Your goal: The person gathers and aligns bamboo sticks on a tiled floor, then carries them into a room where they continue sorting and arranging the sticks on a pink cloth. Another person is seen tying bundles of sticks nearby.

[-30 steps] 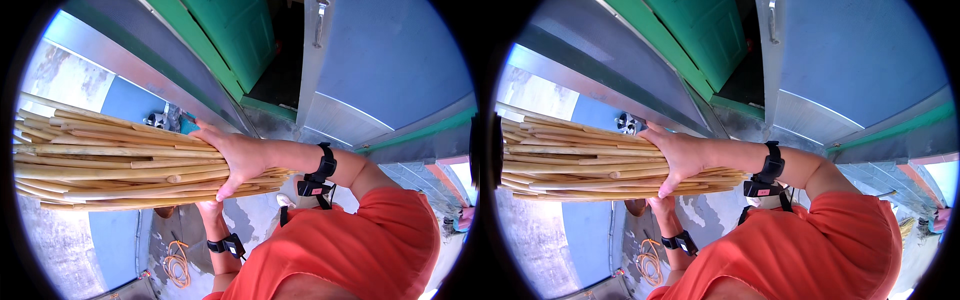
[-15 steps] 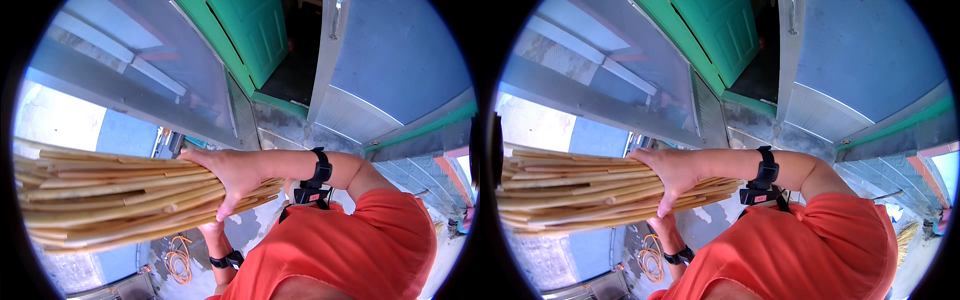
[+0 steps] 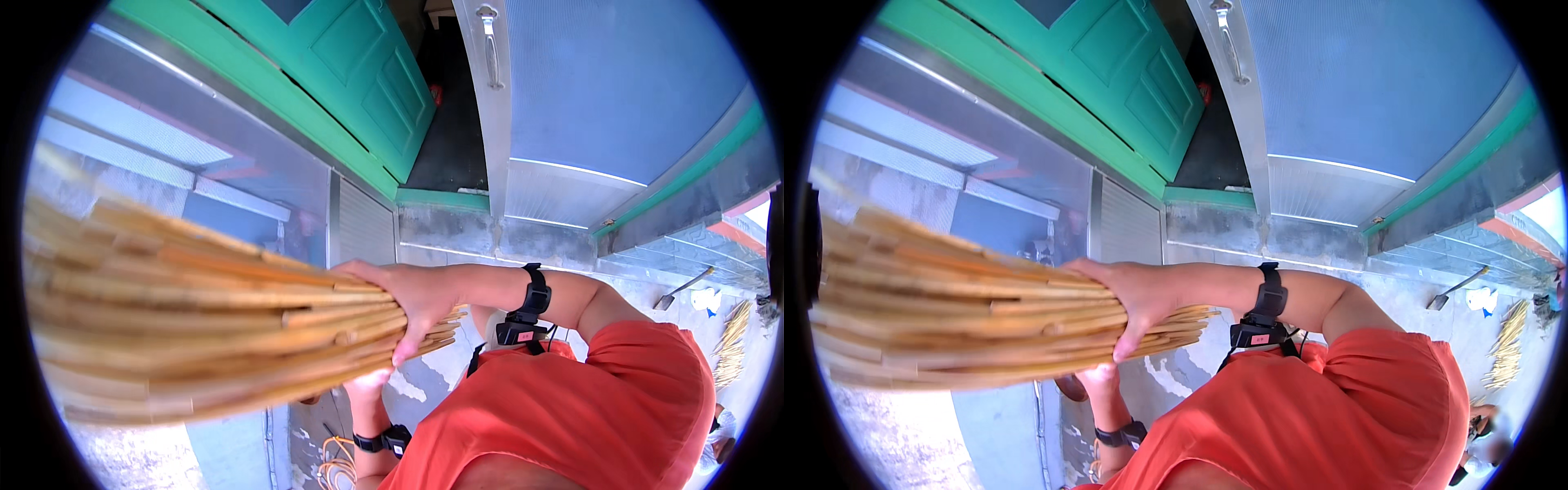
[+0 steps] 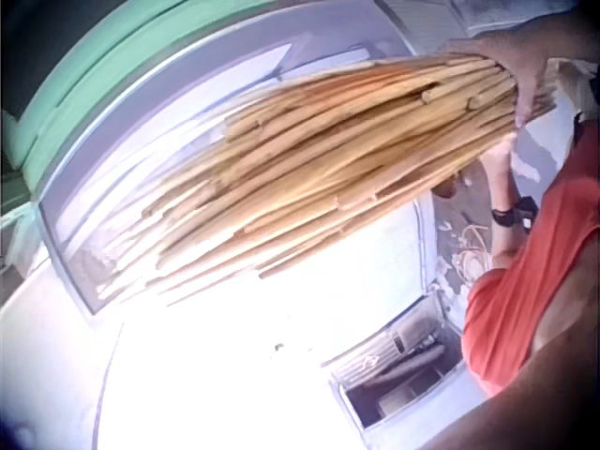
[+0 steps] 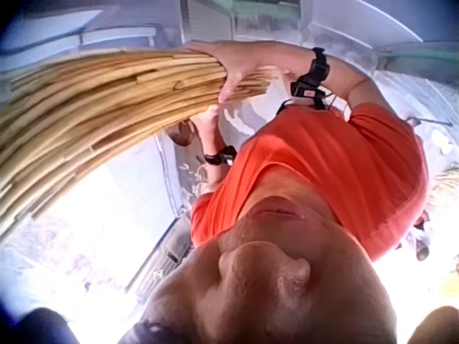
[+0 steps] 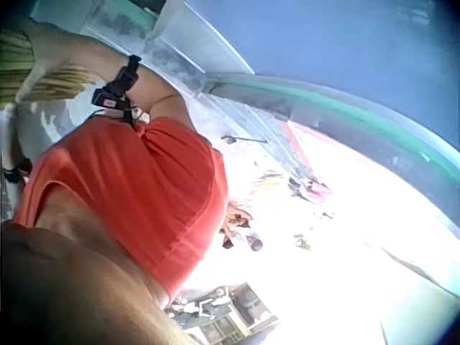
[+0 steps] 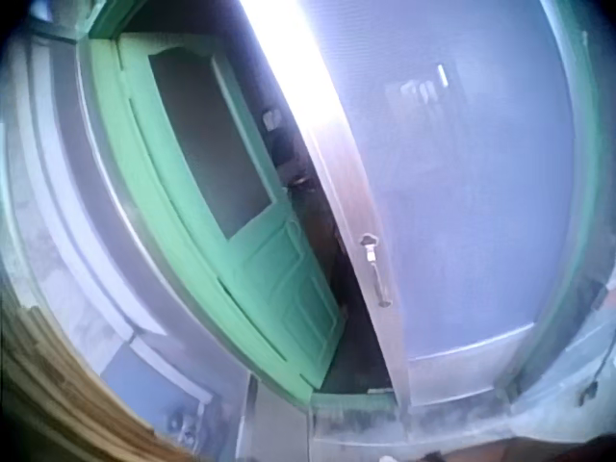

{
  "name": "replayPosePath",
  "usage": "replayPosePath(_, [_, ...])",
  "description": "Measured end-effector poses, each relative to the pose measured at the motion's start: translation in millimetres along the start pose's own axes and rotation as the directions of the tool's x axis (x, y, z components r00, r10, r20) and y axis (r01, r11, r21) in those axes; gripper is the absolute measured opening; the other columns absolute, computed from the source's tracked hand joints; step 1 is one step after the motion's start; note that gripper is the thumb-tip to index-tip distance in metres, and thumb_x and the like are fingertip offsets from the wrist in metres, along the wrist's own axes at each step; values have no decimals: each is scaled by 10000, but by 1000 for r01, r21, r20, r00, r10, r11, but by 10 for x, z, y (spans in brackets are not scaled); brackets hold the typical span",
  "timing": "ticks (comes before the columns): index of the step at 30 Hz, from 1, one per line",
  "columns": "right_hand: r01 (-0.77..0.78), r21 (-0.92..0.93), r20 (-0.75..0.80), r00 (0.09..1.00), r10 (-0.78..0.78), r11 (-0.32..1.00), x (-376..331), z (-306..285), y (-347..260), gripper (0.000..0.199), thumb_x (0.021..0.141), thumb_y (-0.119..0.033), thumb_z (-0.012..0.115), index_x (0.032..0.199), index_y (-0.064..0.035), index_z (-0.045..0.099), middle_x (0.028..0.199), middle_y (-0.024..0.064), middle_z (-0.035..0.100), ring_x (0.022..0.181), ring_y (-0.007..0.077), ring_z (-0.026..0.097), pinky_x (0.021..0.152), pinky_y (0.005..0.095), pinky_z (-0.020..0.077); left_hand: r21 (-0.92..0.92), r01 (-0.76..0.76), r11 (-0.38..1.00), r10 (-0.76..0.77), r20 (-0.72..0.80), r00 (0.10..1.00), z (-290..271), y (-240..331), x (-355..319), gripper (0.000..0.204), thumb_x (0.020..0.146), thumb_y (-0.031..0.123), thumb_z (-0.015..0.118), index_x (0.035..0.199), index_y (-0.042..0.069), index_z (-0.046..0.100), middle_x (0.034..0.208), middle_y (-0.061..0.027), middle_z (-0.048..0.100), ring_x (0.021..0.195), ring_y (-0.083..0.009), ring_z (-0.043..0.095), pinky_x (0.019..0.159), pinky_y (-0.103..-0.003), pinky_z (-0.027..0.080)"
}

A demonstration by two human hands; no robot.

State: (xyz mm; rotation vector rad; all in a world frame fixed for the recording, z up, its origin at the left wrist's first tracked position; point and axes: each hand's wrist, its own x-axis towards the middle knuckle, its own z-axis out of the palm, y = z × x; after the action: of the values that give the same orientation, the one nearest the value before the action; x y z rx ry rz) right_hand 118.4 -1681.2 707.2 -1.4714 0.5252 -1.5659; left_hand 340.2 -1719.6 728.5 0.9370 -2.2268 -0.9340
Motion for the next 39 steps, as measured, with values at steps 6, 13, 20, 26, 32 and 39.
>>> replayPosePath(6, [-35,-84,-402,916,-1,996,27,-827,468,1073,510,-257,873,1355,-37,250,1233,108,457,1170,207,433,1002,331,333,-412,117,904,-1,271,963,566,-199,1398,703,606,363,816,1102,-50,537,1014,-97,613,907,-195,593,815,-322,478])
replayPosePath(13, [-182,-98,-720,691,56,978,382,-1963,805,1050,556,-290,854,1347,12,233,1226,139,446,1183,220,422,1003,315,321,-498,347,794,29,603,797,1306,-748,3175,927,611,427,820,1278,-42,381,1184,-109,539,1062,-200,547,896,-310,456])
replayPosePath(20, [-104,-167,-921,372,-117,981,908,-2657,1001,1023,572,-297,842,1312,53,228,1195,182,473,1140,259,479,985,331,368,-446,465,765,136,817,560,1768,-850,4610,971,604,466,812,1303,-41,369,1201,-119,543,1072,-215,554,919,-323,455])
replayPosePath(26, [-164,-134,-991,-9,-137,977,1038,-2849,1048,927,600,-231,846,1260,46,257,1146,164,498,1068,216,517,922,324,429,-248,583,774,132,963,235,2310,-989,5327,944,595,445,814,1287,-49,402,1170,-131,568,1047,-218,564,901,-324,464])
replayPosePath(32, [-79,-61,-980,-186,-75,995,1423,-3513,1015,913,604,-193,841,1259,39,250,1113,150,516,1034,205,539,897,309,446,-89,576,812,18,992,127,2732,-1024,6228,843,627,428,788,1242,-46,459,1118,-142,592,984,-211,595,861,-321,491])
replayPosePath(39, [-230,-22,-988,-147,-57,973,1148,-3313,819,951,540,-295,847,1234,39,288,1101,181,541,1056,258,548,913,323,424,-171,704,690,13,974,225,2618,-1234,5752,766,659,472,762,1166,-51,525,1042,-122,624,908,-201,621,815,-322,518])
